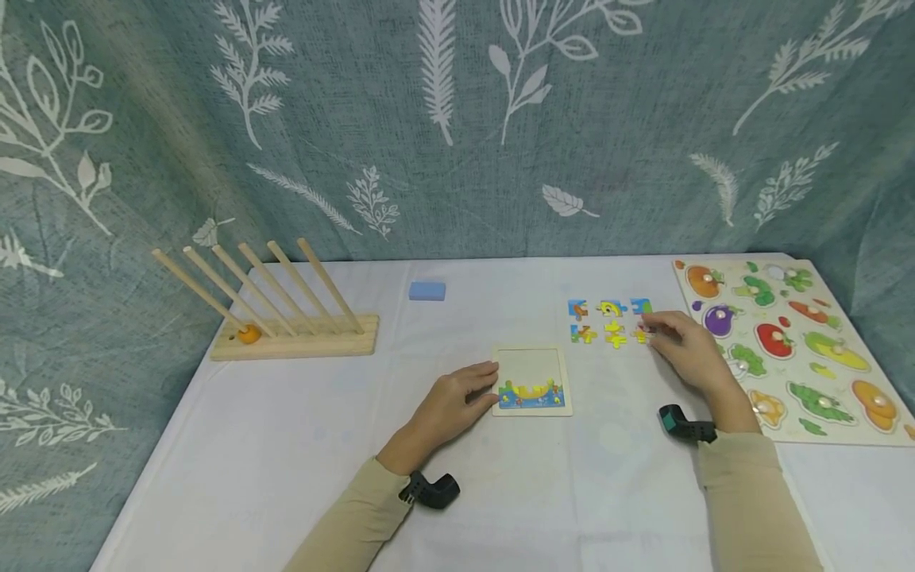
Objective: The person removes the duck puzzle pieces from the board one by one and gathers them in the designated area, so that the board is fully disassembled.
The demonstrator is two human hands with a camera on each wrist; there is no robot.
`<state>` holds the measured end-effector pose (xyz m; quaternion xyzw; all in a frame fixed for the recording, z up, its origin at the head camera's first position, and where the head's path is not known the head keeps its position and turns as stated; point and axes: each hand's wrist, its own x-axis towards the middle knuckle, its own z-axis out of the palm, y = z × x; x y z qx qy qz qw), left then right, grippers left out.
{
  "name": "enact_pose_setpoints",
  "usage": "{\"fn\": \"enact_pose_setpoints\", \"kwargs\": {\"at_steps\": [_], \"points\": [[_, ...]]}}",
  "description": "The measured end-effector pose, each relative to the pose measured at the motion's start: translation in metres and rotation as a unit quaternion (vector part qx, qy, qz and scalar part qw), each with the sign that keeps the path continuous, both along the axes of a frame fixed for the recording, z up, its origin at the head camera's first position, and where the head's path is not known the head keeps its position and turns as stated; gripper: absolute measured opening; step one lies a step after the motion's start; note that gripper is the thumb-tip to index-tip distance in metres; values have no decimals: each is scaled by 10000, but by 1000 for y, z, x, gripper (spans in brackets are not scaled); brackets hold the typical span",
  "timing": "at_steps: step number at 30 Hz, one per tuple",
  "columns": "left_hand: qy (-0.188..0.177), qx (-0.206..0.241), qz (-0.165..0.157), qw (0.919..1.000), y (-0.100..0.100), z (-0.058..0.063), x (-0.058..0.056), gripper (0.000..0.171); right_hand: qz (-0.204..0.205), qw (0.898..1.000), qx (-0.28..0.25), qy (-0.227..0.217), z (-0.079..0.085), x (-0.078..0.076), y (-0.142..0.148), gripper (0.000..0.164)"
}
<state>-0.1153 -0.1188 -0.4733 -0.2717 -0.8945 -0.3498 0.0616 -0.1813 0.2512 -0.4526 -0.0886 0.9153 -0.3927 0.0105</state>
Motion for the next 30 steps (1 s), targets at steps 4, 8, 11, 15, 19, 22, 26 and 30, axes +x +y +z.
{"fn": "enact_pose_setpoints", "kwargs": {"at_steps": [4, 8, 11, 15, 19, 22, 26, 30], "points": [[15, -49, -42, 10000, 0, 1, 2, 37, 180, 9998, -97, 38, 3, 1, -7, 35], [-97, -63, -58, 9999, -1, 2, 6, 38, 519, 9986, -66, 56, 6, 1, -22, 35], [-197, -96, -63, 9997, -2, 3, 10, 40, 786, 9969, -56, 29, 8, 2, -37, 35], [-252, -125, -51, 9996, -3, 3, 14, 41, 1235, 9921, -137, 146, 11, 5, -60, 34], [-244, -66, -80, 9996, -4, 3, 17, 40, 1762, 9836, -308, 212, 16, 14, -87, 34], [-220, -47, -118, 9997, -4, 2, 18, 38, 2070, 9777, -356, 66, 19, 23, -109, 37], [-154, -34, -156, 9998, -3, 2, 18, 38, 2335, 9718, -320, -125, 18, 37, -134, 42], [-101, -24, -210, 9997, -3, 3, 16, 37, 2329, 9722, -231, -103, 12, 47, -151, 42]]}}
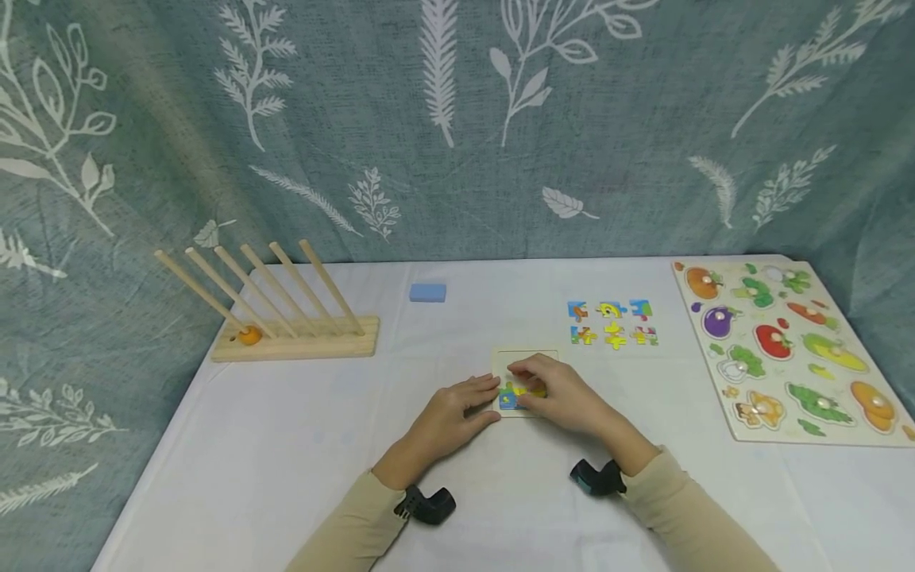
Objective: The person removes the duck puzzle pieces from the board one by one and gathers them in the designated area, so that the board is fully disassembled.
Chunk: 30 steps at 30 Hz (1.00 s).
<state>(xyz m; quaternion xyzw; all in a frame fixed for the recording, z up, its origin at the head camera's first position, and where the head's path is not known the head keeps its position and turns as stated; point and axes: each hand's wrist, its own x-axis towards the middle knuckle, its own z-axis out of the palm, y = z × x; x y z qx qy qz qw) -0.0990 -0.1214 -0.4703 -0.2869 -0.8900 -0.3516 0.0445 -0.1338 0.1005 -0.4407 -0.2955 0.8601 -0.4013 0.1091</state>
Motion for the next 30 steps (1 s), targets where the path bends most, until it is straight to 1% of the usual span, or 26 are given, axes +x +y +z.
{"fn": "enact_pose_setpoints", "kwargs": {"at_steps": [4, 8, 15, 21, 26, 30], "points": [[-10, -27, -17, 10000, 1, -1, -2, 38, -135, 9995, 221, 171, -6, 5, -7, 41], [15, -32, -29, 10000, 1, -1, -2, 38, -106, 9981, 487, 373, -9, 6, -8, 41], [-12, -38, -6, 10000, 0, 0, -3, 39, -23, 9977, 619, 275, -8, 5, -10, 38], [29, 23, -28, 10000, 0, 1, -3, 39, -5, 9986, 463, 235, -12, 4, -9, 36], [51, 61, -40, 10000, 0, 0, -2, 39, -12, 9998, 152, -98, -14, 2, -8, 35], [44, 65, -25, 10000, 0, 0, -2, 40, -15, 9997, -13, -228, -15, 2, -8, 35]]}}
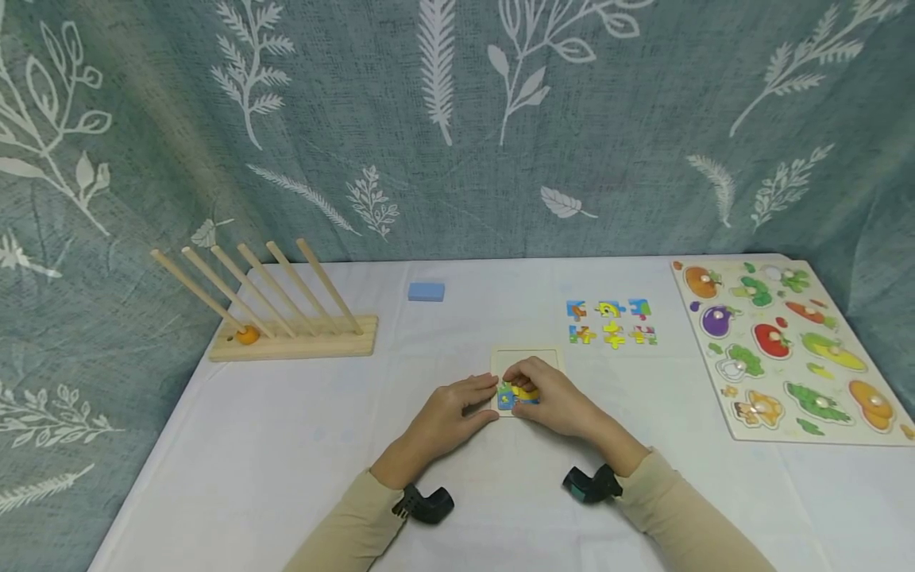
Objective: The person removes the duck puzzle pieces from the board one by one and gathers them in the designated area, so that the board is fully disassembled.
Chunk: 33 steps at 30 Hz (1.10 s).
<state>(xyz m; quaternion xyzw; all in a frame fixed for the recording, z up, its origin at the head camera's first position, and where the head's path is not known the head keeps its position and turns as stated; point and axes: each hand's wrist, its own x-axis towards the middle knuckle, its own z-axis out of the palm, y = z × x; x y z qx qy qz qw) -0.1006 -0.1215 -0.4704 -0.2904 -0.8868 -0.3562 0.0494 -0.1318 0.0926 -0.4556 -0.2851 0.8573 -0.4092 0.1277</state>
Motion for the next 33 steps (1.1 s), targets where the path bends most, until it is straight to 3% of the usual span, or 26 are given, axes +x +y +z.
{"fn": "enact_pose_setpoints", "kwargs": {"at_steps": [10, 18, 27, 33], "points": [[38, 28, 3, 10000, -1, 0, 0, 40, -109, 9997, -129, -175, 1, 0, -1, 37], [26, 16, 7, 10000, 0, 0, 0, 39, -56, 9999, -98, -1, -1, 1, 0, 39], [405, 13, -24, 9992, 0, -3, -2, 39, -43, 9997, -208, 70, -2, 0, 1, 39], [152, 40, 2, 9999, 1, -2, -2, 40, -26, 9993, -368, 19, 1, 0, 3, 39]]}}
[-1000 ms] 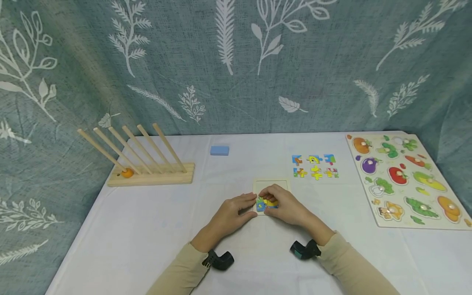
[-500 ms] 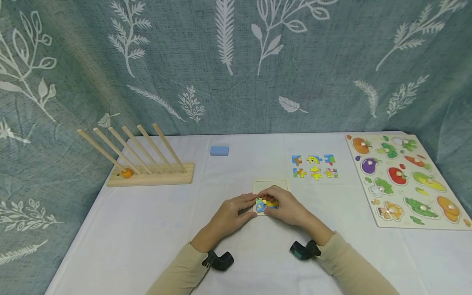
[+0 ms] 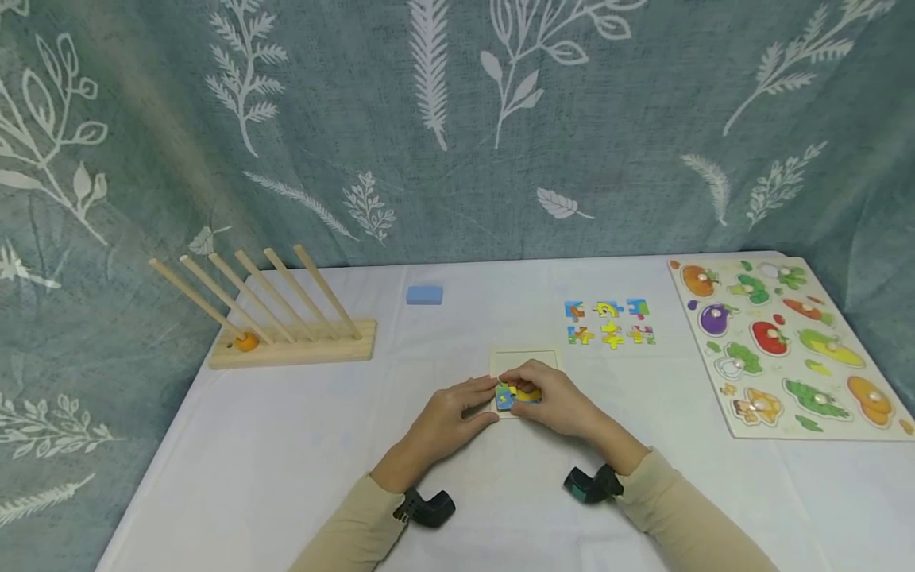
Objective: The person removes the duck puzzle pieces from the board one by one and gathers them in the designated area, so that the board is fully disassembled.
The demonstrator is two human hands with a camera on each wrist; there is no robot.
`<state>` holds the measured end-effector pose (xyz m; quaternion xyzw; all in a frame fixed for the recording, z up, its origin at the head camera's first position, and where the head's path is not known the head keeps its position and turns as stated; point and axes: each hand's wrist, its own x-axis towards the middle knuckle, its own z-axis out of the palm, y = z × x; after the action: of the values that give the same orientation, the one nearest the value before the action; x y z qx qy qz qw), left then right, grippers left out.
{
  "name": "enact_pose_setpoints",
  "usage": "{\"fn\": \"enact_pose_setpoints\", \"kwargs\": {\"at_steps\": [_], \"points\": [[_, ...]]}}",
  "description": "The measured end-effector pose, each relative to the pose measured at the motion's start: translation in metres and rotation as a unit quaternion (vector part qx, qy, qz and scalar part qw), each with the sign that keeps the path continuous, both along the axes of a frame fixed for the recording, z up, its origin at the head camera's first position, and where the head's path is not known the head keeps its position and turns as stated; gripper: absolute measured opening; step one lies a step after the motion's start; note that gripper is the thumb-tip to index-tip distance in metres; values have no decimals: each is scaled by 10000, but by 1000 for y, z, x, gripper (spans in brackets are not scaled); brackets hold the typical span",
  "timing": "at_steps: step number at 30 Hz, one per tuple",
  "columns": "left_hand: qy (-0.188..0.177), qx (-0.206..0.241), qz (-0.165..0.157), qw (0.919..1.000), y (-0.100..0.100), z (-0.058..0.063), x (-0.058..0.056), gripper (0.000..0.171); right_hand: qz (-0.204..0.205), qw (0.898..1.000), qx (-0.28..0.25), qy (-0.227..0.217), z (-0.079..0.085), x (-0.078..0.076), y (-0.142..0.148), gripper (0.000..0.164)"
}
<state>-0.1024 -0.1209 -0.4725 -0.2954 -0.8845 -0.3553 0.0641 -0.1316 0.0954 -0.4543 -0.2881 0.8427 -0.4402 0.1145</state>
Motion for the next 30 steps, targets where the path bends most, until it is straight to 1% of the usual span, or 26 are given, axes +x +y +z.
{"fn": "enact_pose_setpoints", "kwargs": {"at_steps": [4, 9, 12, 17, 26, 30], "points": [[-79, -59, 24, 9999, 0, 1, 1, 41, -29, 10000, 19, 33, 2, -1, 1, 38], [-116, -149, 32, 9998, 0, 1, 0, 40, -222, 9997, -85, 99, 9, -5, 8, 36], [-131, -151, 8, 9998, 0, 0, -1, 39, -435, 9989, -80, 154, 12, -8, 17, 34], [-160, -132, 42, 9998, 1, 0, -1, 40, -845, 9961, 85, 224, 14, -14, 39, 34], [-177, -51, 122, 9998, 0, 2, 3, 41, -1516, 9866, 462, 377, 5, -15, 76, 33], [-195, -40, 153, 9997, 0, 3, 3, 40, -1638, 9848, 474, 337, 0, -16, 82, 31]]}}
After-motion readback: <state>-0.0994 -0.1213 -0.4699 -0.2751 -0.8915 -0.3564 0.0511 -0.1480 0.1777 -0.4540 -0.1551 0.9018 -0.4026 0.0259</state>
